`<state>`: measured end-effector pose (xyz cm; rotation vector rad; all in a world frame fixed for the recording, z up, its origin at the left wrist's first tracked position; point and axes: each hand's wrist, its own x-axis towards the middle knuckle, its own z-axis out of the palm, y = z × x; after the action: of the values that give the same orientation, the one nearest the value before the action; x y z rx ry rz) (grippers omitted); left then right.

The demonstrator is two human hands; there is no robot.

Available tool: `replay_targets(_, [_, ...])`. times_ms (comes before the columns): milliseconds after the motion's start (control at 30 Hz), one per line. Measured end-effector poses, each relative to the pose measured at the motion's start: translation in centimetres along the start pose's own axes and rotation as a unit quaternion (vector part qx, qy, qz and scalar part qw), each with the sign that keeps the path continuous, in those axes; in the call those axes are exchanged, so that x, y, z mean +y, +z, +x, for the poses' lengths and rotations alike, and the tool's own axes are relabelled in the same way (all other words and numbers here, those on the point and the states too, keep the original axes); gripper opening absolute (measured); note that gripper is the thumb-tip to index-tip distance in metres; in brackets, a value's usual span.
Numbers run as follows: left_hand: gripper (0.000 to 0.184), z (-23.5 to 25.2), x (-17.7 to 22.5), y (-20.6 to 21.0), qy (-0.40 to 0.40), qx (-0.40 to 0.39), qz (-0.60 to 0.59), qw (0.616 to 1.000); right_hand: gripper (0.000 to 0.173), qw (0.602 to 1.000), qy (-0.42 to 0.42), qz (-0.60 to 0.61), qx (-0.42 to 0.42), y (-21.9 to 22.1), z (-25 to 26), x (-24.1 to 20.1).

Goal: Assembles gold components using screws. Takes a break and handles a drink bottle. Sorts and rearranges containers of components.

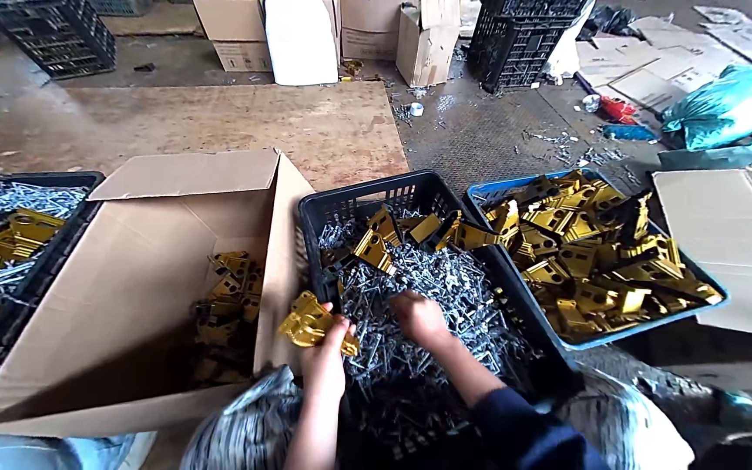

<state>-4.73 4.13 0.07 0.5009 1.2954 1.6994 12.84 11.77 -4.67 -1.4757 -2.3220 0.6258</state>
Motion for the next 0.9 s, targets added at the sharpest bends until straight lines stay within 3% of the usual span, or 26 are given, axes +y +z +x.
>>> replay_targets(100, [0.085, -0.2, -0.8, 0.2, -0.004, -0.051, 0.052, 0.997, 0.032, 0.991, 0.037, -0.104, -0.08, 0.6, 3.3, 2.1])
replay_targets(167, [0.093, -0.4, -1.2, 0.5, -0.018, -0.074, 0.038, 0.996, 0.028, 0.988, 0.014, -0.115, -0.099, 0.2, 3.7, 1.6])
replay_targets(333, [0.077, -0.7, -1.2, 1.1, -0.052, -0.071, 0.013, 0.996, 0.029, 0.999, 0.037, -0.031, 0.008, -2.9, 1.4, 0.9])
replay_targets(433, [0.069, -1.4, -2.1, 1.7, -0.089, -0.065, -0.032, 0.993, 0.031, 0.991, 0.088, -0.055, -0.084, -3.2, 1.3, 1.1])
replay_targets(567, [0.068, -2.2, -2.8, 2.4, -0.11, -0.059, -0.042, 0.991, 0.033, 0.985, 0.041, -0.114, -0.125, 0.0, 3.4, 0.3])
replay_targets(667, [0.067, -2.6, -2.5, 2.2, -0.118, -0.044, -0.049, 0.991, 0.031, 0.973, 0.061, -0.121, -0.187, 0.4, 4.4, -1.1])
replay_targets(800, [0.062, -2.4, -1.8, 1.3, -0.108, -0.03, -0.048, 0.993, 0.027, 0.991, 0.066, 0.001, -0.12, -2.9, 2.9, -0.8])
replay_targets(867, [0.055, -2.3, -1.7, 1.3, -0.132, -0.035, -0.058, 0.989, 0.023, 0.985, 0.064, 0.156, -0.029, -4.7, 0.2, -0.6])
replay_targets(900, [0.047, -2.3, -1.8, 1.4, -0.156, -0.046, -0.071, 0.984, 0.017, 0.957, 0.069, 0.283, 0.009, -5.1, -1.4, -0.8])
